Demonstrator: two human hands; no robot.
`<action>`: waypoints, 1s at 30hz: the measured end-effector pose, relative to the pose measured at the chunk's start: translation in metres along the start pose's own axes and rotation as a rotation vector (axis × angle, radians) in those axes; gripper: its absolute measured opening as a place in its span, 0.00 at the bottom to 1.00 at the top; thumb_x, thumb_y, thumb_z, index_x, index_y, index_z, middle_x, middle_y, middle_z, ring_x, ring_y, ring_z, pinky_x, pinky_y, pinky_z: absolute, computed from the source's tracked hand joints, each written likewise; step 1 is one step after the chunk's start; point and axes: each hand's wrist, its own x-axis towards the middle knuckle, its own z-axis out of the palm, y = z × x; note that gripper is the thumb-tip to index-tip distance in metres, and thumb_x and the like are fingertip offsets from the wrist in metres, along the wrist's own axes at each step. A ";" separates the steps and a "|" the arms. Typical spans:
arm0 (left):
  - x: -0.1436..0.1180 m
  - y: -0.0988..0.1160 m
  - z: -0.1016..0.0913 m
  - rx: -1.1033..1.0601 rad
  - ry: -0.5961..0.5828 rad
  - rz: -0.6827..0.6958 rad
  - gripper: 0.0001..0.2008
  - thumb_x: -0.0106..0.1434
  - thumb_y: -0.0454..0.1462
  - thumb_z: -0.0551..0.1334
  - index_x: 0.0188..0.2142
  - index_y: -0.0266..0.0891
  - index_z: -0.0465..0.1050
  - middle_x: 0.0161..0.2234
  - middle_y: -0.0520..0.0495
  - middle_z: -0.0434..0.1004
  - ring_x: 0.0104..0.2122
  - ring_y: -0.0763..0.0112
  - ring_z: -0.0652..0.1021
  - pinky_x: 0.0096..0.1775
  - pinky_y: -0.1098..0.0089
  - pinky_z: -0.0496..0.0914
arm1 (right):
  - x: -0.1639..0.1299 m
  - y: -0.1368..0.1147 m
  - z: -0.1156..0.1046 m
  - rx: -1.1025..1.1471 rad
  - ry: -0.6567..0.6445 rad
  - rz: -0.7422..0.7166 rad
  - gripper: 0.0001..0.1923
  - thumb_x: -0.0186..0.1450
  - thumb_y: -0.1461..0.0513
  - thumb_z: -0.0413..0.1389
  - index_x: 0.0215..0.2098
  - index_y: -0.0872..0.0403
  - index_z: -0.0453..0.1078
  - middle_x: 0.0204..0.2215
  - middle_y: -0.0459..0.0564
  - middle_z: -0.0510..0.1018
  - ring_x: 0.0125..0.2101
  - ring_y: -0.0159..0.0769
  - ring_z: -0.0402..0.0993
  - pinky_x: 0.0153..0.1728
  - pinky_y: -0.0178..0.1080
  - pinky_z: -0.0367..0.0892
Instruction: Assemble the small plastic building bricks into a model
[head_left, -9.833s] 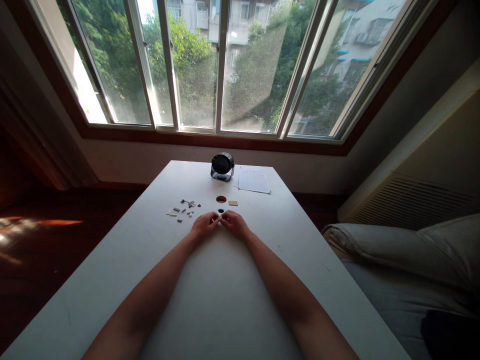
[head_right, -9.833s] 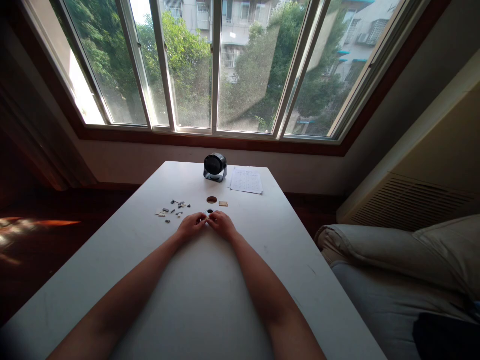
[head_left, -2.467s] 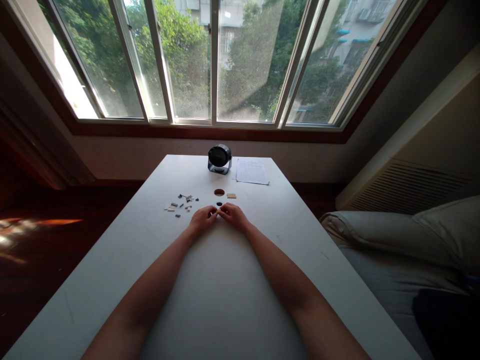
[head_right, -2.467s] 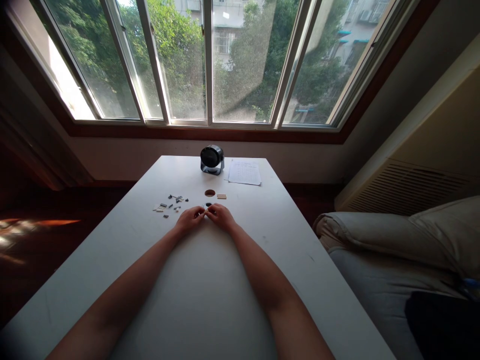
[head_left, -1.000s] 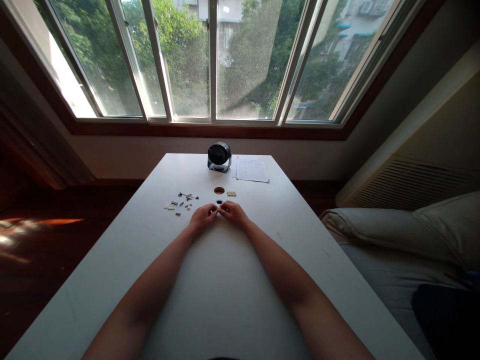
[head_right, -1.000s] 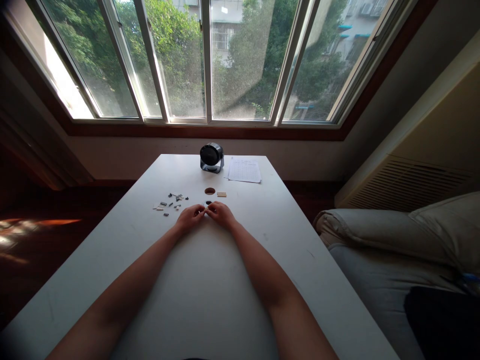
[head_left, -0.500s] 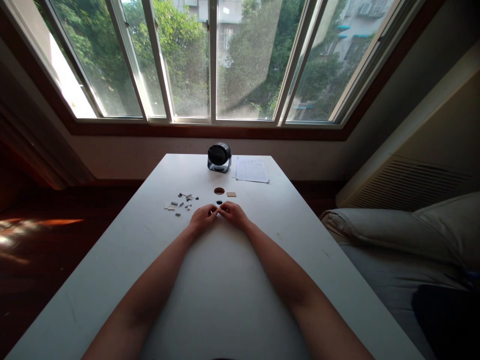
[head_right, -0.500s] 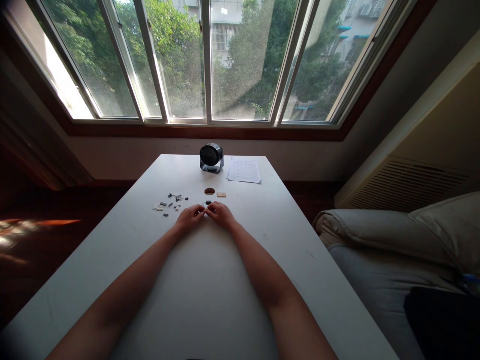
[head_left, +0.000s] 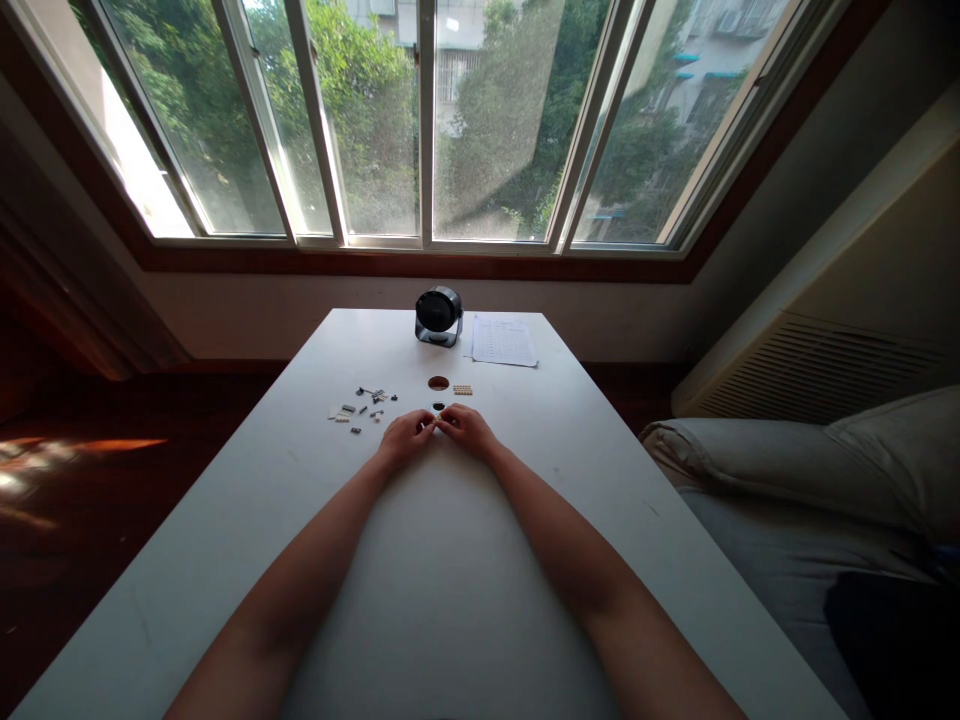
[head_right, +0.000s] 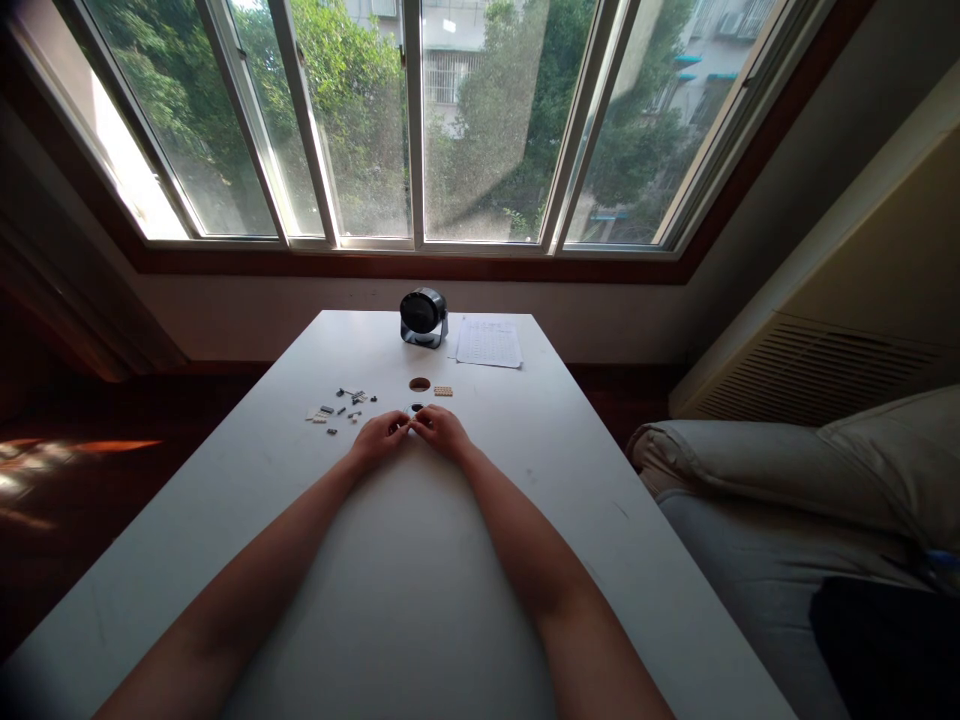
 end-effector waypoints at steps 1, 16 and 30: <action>0.000 0.000 0.000 0.002 -0.001 -0.002 0.13 0.64 0.44 0.57 0.41 0.44 0.76 0.36 0.48 0.79 0.34 0.69 0.75 0.36 0.72 0.66 | 0.000 0.000 0.000 -0.002 -0.002 0.001 0.09 0.65 0.55 0.58 0.35 0.53 0.74 0.31 0.47 0.74 0.31 0.32 0.67 0.34 0.34 0.62; 0.001 -0.001 0.001 0.001 -0.001 -0.011 0.12 0.64 0.44 0.57 0.41 0.43 0.76 0.35 0.48 0.79 0.33 0.70 0.75 0.36 0.72 0.67 | 0.000 0.002 0.000 -0.012 -0.002 0.016 0.11 0.65 0.54 0.57 0.35 0.53 0.74 0.31 0.48 0.75 0.31 0.33 0.68 0.34 0.34 0.62; 0.000 0.003 -0.001 -0.046 0.017 -0.028 0.13 0.64 0.45 0.58 0.42 0.43 0.75 0.33 0.49 0.79 0.32 0.71 0.76 0.37 0.72 0.68 | 0.001 0.003 0.001 -0.011 -0.002 0.012 0.12 0.65 0.53 0.57 0.34 0.53 0.74 0.31 0.47 0.74 0.30 0.32 0.67 0.34 0.34 0.62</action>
